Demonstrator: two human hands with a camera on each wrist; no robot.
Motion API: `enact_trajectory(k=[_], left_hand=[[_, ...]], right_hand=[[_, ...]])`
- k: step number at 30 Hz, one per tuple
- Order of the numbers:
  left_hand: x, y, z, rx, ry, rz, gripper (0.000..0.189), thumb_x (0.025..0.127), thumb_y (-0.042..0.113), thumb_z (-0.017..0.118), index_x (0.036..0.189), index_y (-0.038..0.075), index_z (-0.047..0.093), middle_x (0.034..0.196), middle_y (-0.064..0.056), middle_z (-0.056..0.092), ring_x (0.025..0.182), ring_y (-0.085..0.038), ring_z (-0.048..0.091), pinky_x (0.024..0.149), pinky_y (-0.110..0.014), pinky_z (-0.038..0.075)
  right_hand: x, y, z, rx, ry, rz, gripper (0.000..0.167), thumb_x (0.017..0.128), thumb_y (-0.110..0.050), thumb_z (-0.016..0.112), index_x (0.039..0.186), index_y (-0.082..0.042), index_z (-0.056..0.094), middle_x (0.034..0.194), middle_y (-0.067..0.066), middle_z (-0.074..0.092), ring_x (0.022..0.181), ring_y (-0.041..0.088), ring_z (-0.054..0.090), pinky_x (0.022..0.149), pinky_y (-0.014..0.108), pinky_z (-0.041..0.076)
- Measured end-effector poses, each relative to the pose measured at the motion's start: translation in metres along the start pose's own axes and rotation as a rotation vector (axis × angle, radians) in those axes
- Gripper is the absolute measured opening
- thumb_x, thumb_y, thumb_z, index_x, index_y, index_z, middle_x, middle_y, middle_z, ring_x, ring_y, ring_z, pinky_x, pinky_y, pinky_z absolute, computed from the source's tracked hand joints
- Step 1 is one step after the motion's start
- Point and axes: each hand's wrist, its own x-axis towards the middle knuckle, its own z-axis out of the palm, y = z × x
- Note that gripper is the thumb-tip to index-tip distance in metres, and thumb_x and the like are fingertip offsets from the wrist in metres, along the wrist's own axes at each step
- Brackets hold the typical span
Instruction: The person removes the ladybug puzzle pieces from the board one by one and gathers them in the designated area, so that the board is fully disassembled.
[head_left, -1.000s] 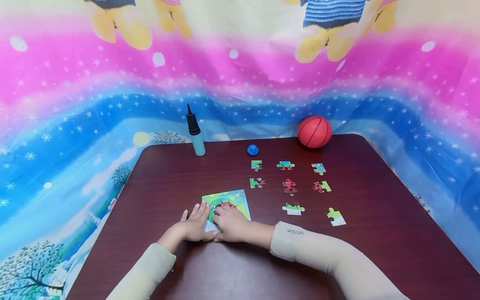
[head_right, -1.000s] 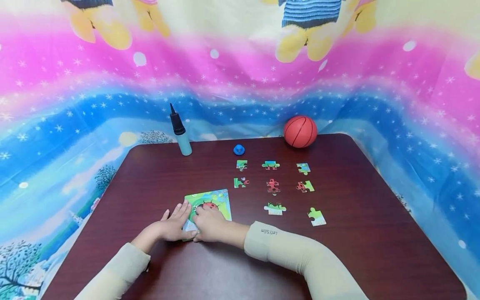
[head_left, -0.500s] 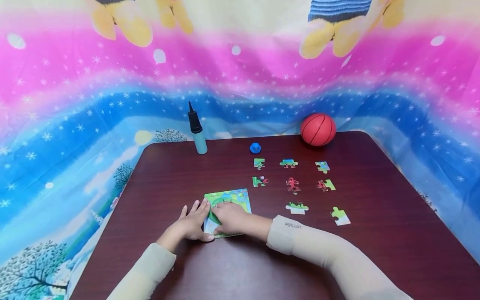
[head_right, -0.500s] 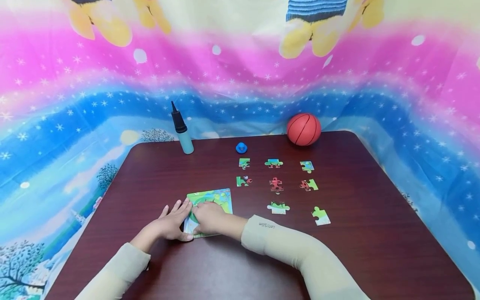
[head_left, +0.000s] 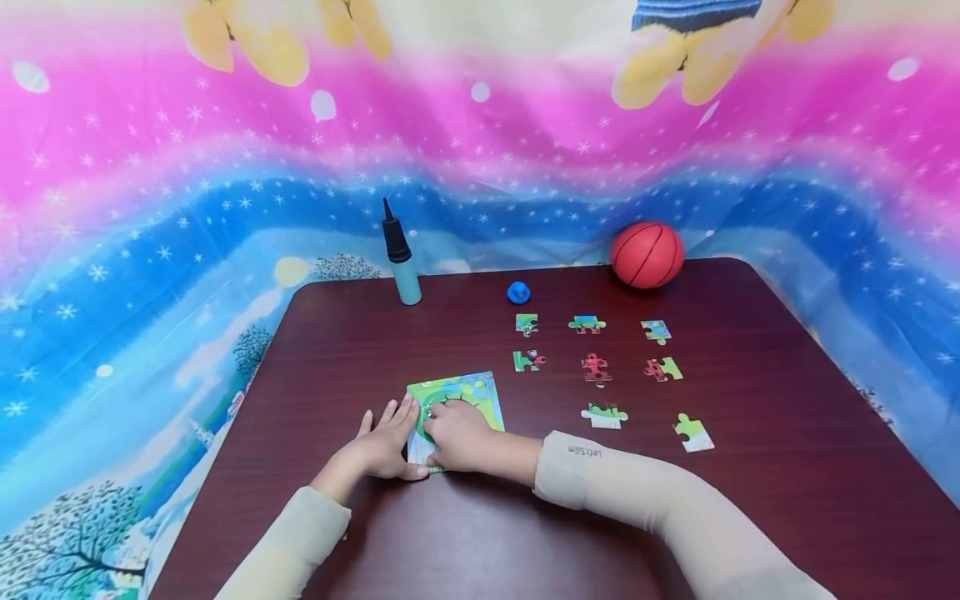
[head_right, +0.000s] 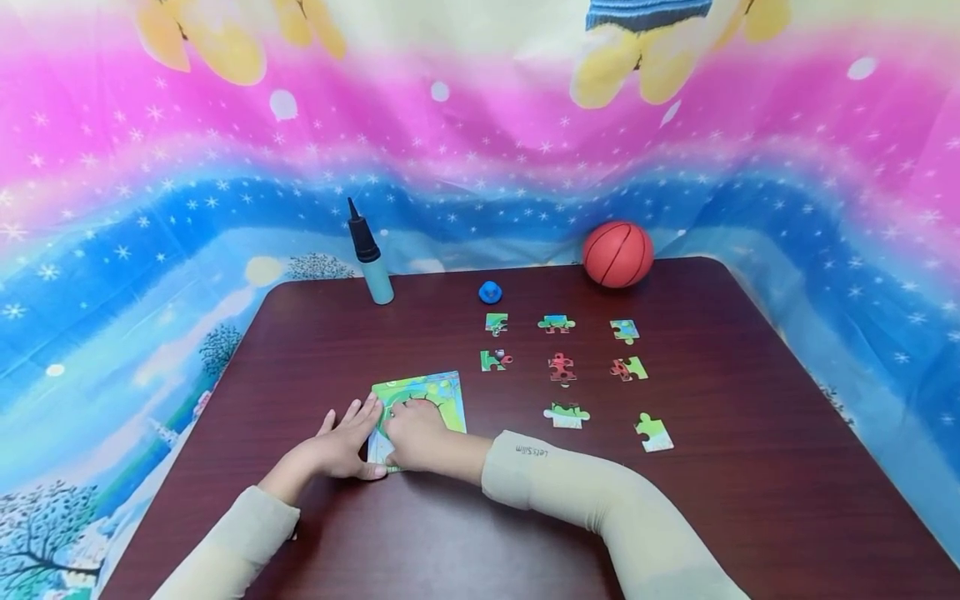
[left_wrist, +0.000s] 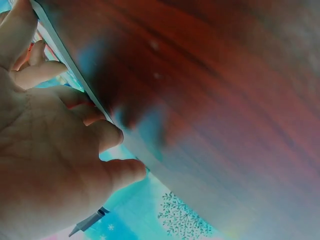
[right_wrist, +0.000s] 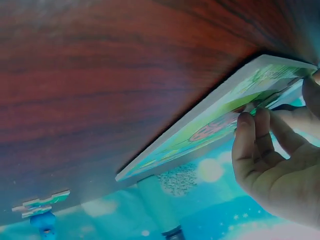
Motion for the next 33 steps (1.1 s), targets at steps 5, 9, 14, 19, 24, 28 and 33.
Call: enact_trajectory(k=[5,9,14,19,24,28,33], left_hand=[[-0.001,0.002,0.0,-0.029,-0.005,0.011,0.107,0.079,0.048,0.071,0.151,0.003,0.006,0.158,-0.014,-0.002,0.144,-0.035,-0.001,0.11,-0.06,-0.002],[-0.001,0.003,0.001,-0.045,-0.006,0.018,0.108,0.079,0.047,0.072,0.151,0.003,0.006,0.157,-0.015,-0.002,0.143,-0.035,-0.001,0.11,-0.061,0.001],[-0.001,0.002,0.002,-0.041,0.004,0.009,0.108,0.078,0.046,0.073,0.151,0.004,0.006,0.158,-0.014,-0.002,0.144,-0.035,0.0,0.11,-0.061,0.002],[-0.001,0.002,0.002,-0.046,-0.004,0.008,0.107,0.079,0.046,0.072,0.151,0.004,0.006,0.158,-0.014,-0.004,0.143,-0.036,-0.002,0.109,-0.062,0.002],[0.001,0.003,0.004,-0.051,-0.012,0.006,0.107,0.079,0.047,0.072,0.151,0.004,0.005,0.158,-0.014,-0.005,0.143,-0.035,-0.003,0.109,-0.062,0.001],[0.001,0.003,0.005,-0.051,-0.017,-0.005,0.109,0.078,0.046,0.072,0.151,0.004,0.004,0.158,-0.014,-0.004,0.143,-0.036,-0.003,0.109,-0.062,0.001],[0.004,0.003,0.005,-0.036,-0.02,-0.01,0.109,0.078,0.046,0.072,0.151,0.004,0.003,0.158,-0.014,-0.005,0.143,-0.036,-0.003,0.109,-0.062,0.0]], right_hand=[[-0.003,-0.003,-0.004,0.034,0.012,0.04,0.061,0.074,-0.052,0.074,0.122,-0.015,0.062,0.111,0.001,0.059,0.103,0.017,0.056,0.093,0.032,0.044],[-0.005,-0.003,0.0,0.054,0.045,0.051,0.071,0.074,-0.051,0.075,0.131,-0.015,0.053,0.115,0.002,0.062,0.107,0.017,0.057,0.095,0.033,0.044],[-0.005,-0.002,0.006,0.122,0.116,0.044,0.063,0.074,-0.045,0.077,0.125,-0.015,0.055,0.109,-0.001,0.066,0.101,0.015,0.06,0.089,0.033,0.046],[-0.009,0.006,-0.002,0.525,0.172,0.094,0.026,0.081,-0.025,0.075,0.099,-0.015,0.059,0.074,-0.01,0.06,0.067,0.003,0.056,0.062,0.021,0.045],[-0.021,0.024,-0.015,0.734,0.174,0.137,0.014,0.085,-0.016,0.071,0.094,-0.013,0.061,0.069,-0.011,0.057,0.06,0.0,0.053,0.06,0.02,0.044],[-0.031,0.048,-0.018,0.775,0.152,0.213,0.011,0.085,-0.014,0.071,0.091,-0.014,0.061,0.067,-0.009,0.059,0.058,0.004,0.056,0.06,0.023,0.045],[-0.039,0.078,-0.014,0.795,0.133,0.28,0.013,0.085,-0.013,0.07,0.092,-0.014,0.059,0.066,-0.005,0.058,0.056,0.009,0.055,0.056,0.025,0.044]])
